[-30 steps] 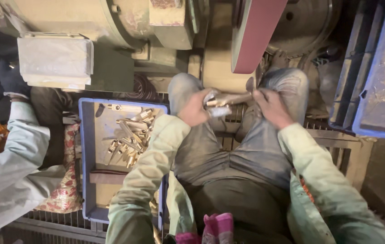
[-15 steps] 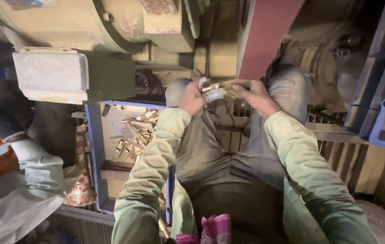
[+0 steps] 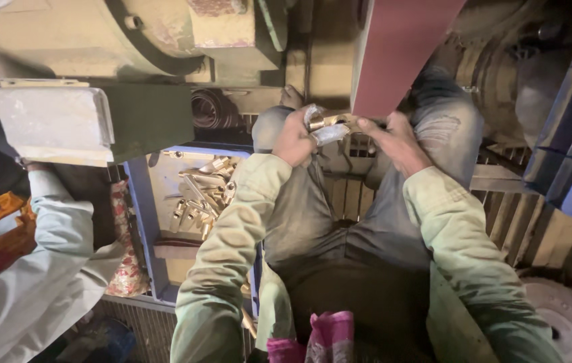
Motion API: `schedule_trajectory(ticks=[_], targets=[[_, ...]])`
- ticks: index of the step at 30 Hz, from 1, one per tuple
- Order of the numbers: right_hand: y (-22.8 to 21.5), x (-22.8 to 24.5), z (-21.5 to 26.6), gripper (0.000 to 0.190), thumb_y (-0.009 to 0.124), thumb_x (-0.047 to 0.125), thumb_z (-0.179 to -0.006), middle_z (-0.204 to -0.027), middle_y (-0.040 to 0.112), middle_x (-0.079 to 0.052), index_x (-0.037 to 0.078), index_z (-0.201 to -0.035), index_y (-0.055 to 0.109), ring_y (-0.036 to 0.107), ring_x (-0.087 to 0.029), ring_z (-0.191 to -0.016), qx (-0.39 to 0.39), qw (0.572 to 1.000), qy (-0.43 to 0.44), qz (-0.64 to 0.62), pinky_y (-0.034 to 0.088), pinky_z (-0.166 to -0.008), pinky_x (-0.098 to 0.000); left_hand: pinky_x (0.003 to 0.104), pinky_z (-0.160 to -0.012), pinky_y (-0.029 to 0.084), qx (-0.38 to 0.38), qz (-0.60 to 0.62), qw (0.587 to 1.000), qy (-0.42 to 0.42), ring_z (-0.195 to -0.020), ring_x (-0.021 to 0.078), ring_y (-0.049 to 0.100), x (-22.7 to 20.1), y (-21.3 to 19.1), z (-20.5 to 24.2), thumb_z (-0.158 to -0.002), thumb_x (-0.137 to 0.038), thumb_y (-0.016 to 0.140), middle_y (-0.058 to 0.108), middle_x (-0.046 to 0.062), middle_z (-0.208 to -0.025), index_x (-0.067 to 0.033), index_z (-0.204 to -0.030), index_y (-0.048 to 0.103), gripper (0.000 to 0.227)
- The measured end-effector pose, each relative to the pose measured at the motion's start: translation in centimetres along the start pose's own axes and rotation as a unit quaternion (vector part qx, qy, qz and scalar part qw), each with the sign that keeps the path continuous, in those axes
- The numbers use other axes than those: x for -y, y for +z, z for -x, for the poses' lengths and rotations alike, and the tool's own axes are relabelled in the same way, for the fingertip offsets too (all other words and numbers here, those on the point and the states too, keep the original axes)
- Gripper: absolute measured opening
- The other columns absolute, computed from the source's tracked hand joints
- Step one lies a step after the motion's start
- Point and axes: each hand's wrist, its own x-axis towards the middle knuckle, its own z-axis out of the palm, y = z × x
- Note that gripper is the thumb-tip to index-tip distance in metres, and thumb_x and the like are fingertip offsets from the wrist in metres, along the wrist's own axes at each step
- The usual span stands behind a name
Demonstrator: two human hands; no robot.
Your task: The person sits on the floor and repeatedly presses small brass-colored metal parts against a moving belt sander to smooth their surfaces. They handle the parts one at a time, rotating them to contact different sides with the belt, then place them into a blue bin.
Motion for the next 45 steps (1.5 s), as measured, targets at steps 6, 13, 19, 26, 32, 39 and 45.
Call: schedule_trajectory(ticks=[6, 13, 19, 26, 32, 39, 45], targets=[[-0.9, 0.5, 0.6, 0.030, 0.071, 0.020, -0.097, -0.099, 0.069, 0.000, 0.004, -0.121, 0.070, 0.058, -0.009, -0.072, -0.022, 0.998, 0.042, -0.051, 0.047, -0.052, -0.0265, 0.031, -0.045, 0.048, 0.037, 0.022, 0.999, 0.014, -0.059, 0.0154, 0.062, 0.7, 1.4, -1.4, -0.078, 0.004, 0.060, 0.067, 0.008, -0.086, 0.0002, -0.113, 0.062, 0.035], [0.2, 0.2, 0.2, 0.032, 0.071, 0.023, -0.096, -0.103, 0.072, -0.004, 0.002, -0.121, 0.070, 0.063, -0.011, -0.078, -0.004, 1.000, 0.031, -0.005, 0.050, -0.054, -0.0274, 0.031, -0.057, 0.050, 0.024, 0.008, 0.996, 0.089, -0.067, 0.0163, 0.062, 2.1, -0.2, -0.8, -0.070, 0.008, 0.059, 0.067, 0.009, -0.083, 0.0031, -0.110, 0.065, 0.040], [2.5, -0.2, -0.9, 0.033, 0.071, 0.023, -0.098, -0.102, 0.074, -0.006, 0.000, -0.122, 0.071, 0.066, -0.009, -0.080, 0.015, 1.000, -0.002, -0.004, 0.053, -0.060, -0.0256, 0.038, -0.058, 0.050, -0.045, -0.035, 0.998, 0.031, -0.067, 0.0286, 0.064, 3.4, -1.6, 0.0, -0.071, 0.006, 0.059, 0.067, 0.012, -0.079, -0.0002, -0.114, 0.065, 0.044], [1.1, 3.0, 3.2, 0.032, 0.070, 0.027, -0.098, -0.100, 0.071, -0.007, 0.003, -0.118, 0.068, 0.064, -0.014, -0.071, 0.056, 0.992, -0.020, 0.111, 0.054, -0.059, -0.0314, 0.043, -0.088, 0.052, -0.112, -0.162, 0.952, 0.233, -0.105, 0.0360, 0.066, 7.8, -3.4, 2.4, -0.083, -0.006, 0.077, 0.071, 0.021, -0.110, 0.0010, -0.126, 0.065, 0.046], [-15.2, 4.3, 8.6, 0.021, 0.076, 0.024, -0.107, -0.089, 0.064, -0.004, 0.008, -0.100, 0.065, 0.065, -0.017, -0.076, -0.233, 0.952, -0.171, 0.097, 0.053, -0.067, -0.0323, 0.023, -0.055, 0.048, -0.173, 0.430, 0.886, 0.002, -0.065, 0.0081, 0.058, 11.6, -8.8, 13.0, -0.112, -0.040, 0.038, 0.070, 0.005, -0.095, -0.0034, -0.127, 0.062, 0.047], [-37.5, 3.0, -1.6, 0.025, 0.064, 0.014, -0.112, -0.125, 0.070, -0.012, -0.001, -0.132, 0.061, 0.070, -0.029, -0.110, -0.411, 0.828, -0.286, 0.252, 0.057, -0.096, -0.0390, 0.024, -0.052, 0.043, -0.431, 0.418, 0.781, -0.175, -0.061, 0.0090, 0.054, 16.9, -9.7, 18.3, -0.105, -0.044, 0.049, 0.066, 0.000, -0.089, -0.0110, -0.115, 0.059, 0.036], [-41.5, 3.8, -10.4, 0.028, 0.071, 0.027, -0.109, -0.099, 0.073, -0.013, 0.001, -0.117, 0.067, 0.070, -0.031, -0.081, -0.447, 0.799, -0.192, 0.354, 0.053, -0.064, -0.0434, 0.024, -0.044, 0.037, -0.365, 0.429, 0.772, -0.295, -0.053, 0.0096, 0.050, 19.8, -7.3, 20.0, -0.099, -0.045, 0.060, 0.056, -0.003, -0.075, -0.0138, -0.099, 0.059, 0.031]])
